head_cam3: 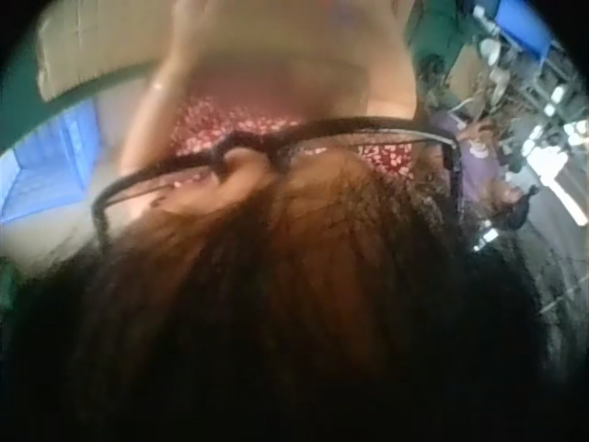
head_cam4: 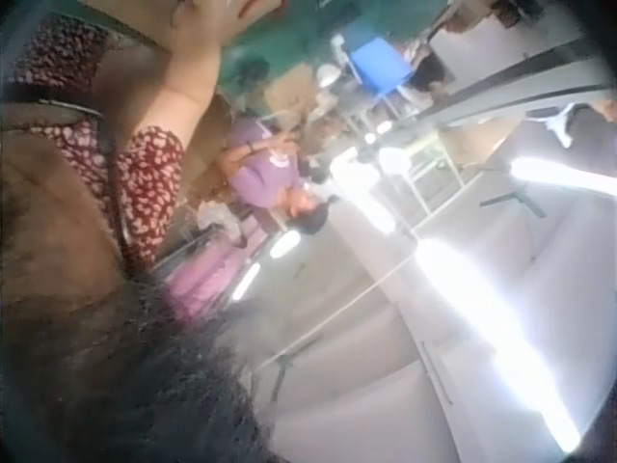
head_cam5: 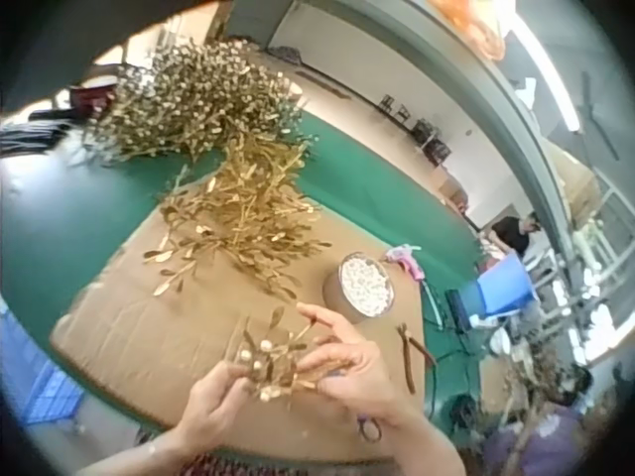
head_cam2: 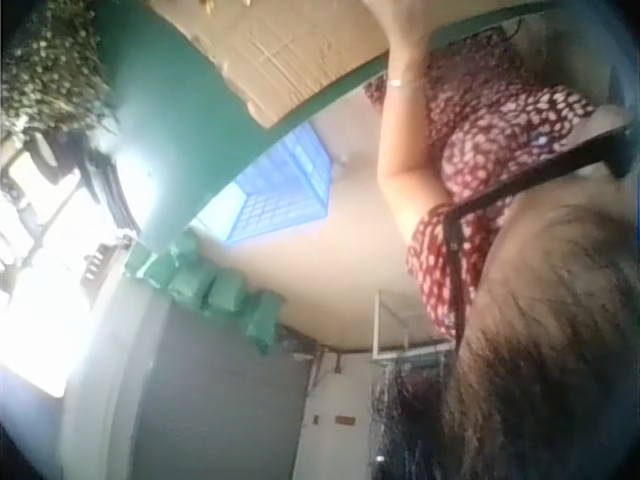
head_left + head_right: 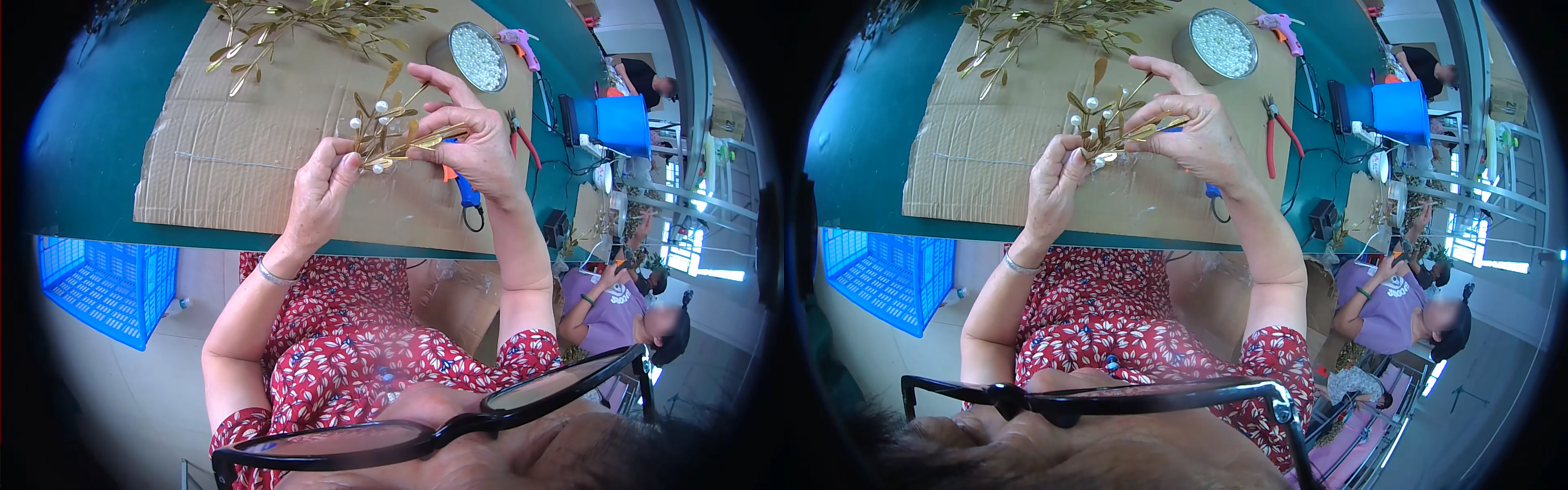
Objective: The person takes an artificial branch from a container, applies glue onto the branch using a glue gun, and attaches faux pearl beads onto the stems.
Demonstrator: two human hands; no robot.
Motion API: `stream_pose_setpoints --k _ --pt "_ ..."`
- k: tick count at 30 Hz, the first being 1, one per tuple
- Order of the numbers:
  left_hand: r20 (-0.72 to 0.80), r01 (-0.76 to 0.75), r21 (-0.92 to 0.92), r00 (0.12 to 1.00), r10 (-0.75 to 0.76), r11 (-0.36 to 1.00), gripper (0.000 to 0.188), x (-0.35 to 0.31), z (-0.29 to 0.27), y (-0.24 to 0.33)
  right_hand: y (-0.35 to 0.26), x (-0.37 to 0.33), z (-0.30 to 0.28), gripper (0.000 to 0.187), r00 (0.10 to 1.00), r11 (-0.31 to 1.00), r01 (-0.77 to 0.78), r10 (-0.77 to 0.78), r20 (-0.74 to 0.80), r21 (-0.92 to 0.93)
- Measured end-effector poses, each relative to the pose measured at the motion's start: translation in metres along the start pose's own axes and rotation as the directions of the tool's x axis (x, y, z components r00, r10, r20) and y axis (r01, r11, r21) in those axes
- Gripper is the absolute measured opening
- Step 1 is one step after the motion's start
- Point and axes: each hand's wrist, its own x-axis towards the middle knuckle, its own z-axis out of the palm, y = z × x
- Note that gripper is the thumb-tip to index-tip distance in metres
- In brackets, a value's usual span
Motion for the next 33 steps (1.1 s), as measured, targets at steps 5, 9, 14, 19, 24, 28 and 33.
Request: stream_pose_setpoints --k 5,9,14,19,24,28,33 --pt "0.002 -0.008 -0.011 1.000 0.008 1.000 0.019 0.000 0.001 0.001 0.006 -0.001 -0.001 0.025 0.997 0.996 0.077 -0.077 -0.006 -0.038" --pt "0.001 -0.012 0.001 1.000 0.012 1.000 0.017 0.000 0.000 0.001 0.009 -0.002 -0.001 0.026 0.993 0.993 0.120 -0.120 -0.006 -0.022" --pt "0.003 0.002 0.028 1.000 -0.002 1.000 0.016 -0.001 0.000 0.004 0.015 -0.002 0.001 0.026 0.988 0.987 0.156 -0.155 -0.021 0.035" --pt "-0.010 -0.020 0.011 1.000 0.020 1.000 0.016 0.000 0.001 0.003 0.018 0.000 0.003 0.025 0.989 0.983 0.150 -0.150 -0.008 0.101" --pt "0.000 0.012 0.002 1.000 -0.012 1.000 0.016 0.000 -0.001 0.002 0.016 0.001 0.002 0.022 0.996 0.987 0.081 -0.085 0.023 0.139" --pt "0.036 -0.024 -0.002 0.999 0.025 1.000 0.018 0.000 0.000 0.002 0.018 0.002 0.002 0.023 0.997 0.987 0.064 -0.071 0.043 0.149" --pt "0.023 -0.028 -0.008 0.999 0.028 1.000 0.017 0.001 0.000 0.004 0.012 -0.001 -0.003 0.025 0.995 0.985 -0.079 0.067 0.080 0.151"
